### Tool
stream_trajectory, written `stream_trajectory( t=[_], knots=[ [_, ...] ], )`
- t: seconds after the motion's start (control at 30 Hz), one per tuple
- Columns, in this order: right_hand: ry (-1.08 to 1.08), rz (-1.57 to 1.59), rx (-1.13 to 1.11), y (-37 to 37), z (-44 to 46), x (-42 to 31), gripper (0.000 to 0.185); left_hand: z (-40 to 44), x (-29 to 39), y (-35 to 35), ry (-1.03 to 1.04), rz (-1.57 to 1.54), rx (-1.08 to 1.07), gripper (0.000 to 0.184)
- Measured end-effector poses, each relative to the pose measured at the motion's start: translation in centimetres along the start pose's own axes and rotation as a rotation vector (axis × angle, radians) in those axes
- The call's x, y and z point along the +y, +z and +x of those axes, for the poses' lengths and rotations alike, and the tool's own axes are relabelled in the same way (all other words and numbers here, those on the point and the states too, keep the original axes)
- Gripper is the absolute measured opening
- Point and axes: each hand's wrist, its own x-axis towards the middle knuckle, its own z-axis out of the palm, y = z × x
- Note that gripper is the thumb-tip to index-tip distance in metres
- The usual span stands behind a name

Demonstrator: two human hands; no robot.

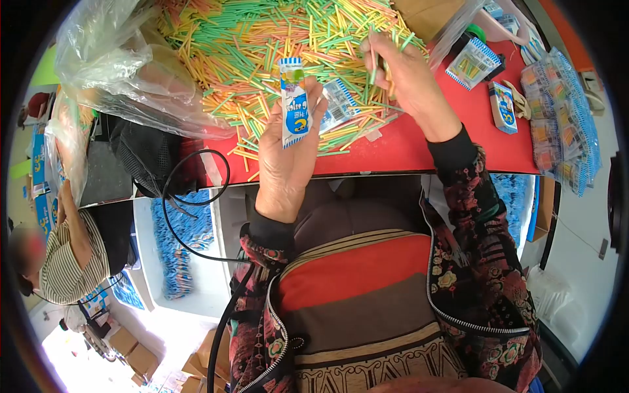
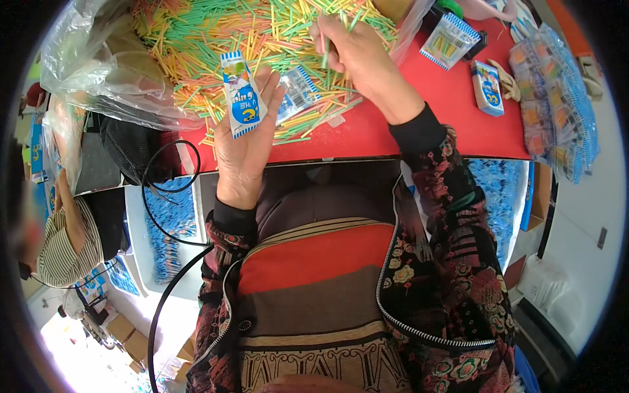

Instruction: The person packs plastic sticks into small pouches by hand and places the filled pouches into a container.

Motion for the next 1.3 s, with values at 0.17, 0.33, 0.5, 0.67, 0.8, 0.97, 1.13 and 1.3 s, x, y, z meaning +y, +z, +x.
stream_trajectory(
  t=[0.17,0.33,0.5,0.67,0.8,0.97,1.13,1.3],
  knots=[
    [-0.090,0.242,0.104,5.4,-0.4,0.3,0.032,1.3,-2.4,2.8,0.001,-0.241,-0.052,0.045],
    [-0.295,0.088,0.149,7.4,-0.4,1.2,0.028,2.0,-2.6,4.0,0.054,-0.161,0.006,0.039],
    [-0.247,0.203,0.200,8.7,-1.1,1.3,0.018,1.8,-2.8,2.7,0.047,-0.182,-0.033,0.040],
    [-0.414,0.059,0.147,8.0,-0.1,2.5,0.024,1.6,-2.6,2.6,0.044,-0.188,-0.003,0.041],
    [-0.250,0.146,0.114,7.6,-0.7,0.8,0.027,1.7,-1.6,2.8,0.040,-0.133,-0.069,0.039],
    [-0.352,-0.374,0.140,5.4,0.2,2.1,0.016,1.2,1.3,1.3,0.154,0.297,0.049,0.011],
    [-0.368,-0.441,0.118,4.7,0.1,2.8,0.018,0.4,2.0,0.1,0.263,0.528,0.085,0.005],
    [-0.125,-0.294,-0.013,4.6,-1.2,-2.9,0.027,0.5,2.3,-0.5,0.329,0.734,0.055,0.009]
  ],
)
